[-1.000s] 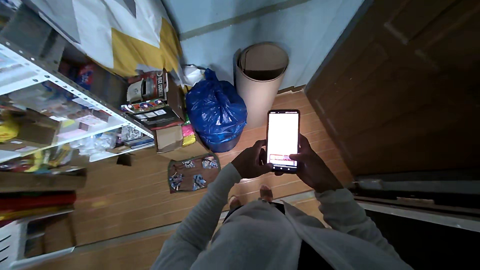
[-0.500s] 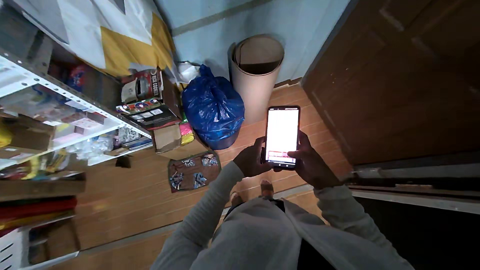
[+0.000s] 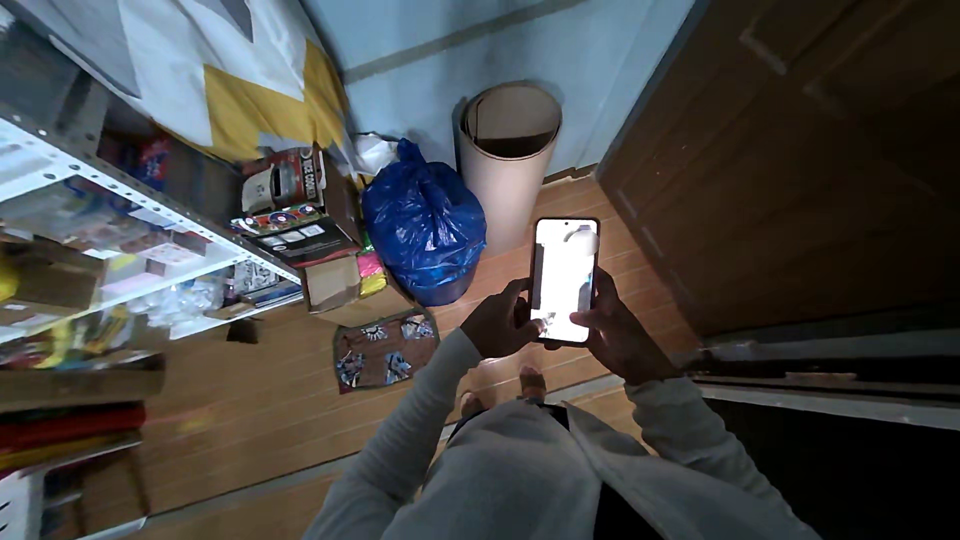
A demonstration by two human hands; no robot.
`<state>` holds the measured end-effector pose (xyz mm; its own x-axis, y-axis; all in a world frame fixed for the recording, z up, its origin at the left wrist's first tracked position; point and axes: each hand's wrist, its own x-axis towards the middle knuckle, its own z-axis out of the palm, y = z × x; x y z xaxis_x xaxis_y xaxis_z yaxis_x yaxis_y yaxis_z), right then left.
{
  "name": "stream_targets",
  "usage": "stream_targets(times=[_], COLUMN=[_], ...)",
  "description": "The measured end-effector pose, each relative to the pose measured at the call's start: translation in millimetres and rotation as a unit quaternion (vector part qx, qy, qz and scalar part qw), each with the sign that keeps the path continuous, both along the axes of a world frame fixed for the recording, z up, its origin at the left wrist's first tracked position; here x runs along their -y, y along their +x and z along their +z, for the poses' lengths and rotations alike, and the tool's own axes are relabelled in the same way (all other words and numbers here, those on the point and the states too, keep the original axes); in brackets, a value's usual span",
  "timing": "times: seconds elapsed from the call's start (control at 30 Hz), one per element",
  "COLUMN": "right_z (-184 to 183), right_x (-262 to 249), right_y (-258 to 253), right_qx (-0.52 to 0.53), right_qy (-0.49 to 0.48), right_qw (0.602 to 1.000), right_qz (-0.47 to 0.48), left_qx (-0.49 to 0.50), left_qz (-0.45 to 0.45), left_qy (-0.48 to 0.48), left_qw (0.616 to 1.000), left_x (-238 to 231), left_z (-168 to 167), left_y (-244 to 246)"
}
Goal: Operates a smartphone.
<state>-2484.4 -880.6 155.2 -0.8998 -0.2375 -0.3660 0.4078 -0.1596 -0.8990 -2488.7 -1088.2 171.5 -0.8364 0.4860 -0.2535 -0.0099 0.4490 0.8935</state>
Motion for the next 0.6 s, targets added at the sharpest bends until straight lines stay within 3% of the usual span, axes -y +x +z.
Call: stream_targets(times=[0.6], right_z=[-3], right_x=[10], right_y=[7], right_qx=[-0.021], right_qy=[0.018], right_qw=[0.995], right_qz=[-0.101], left_qx=[-0.011], left_qz=[-0.016], left_qy=[0.003], left_qw=[1.0], left_x=[-2], left_z=[1], left_y=[10])
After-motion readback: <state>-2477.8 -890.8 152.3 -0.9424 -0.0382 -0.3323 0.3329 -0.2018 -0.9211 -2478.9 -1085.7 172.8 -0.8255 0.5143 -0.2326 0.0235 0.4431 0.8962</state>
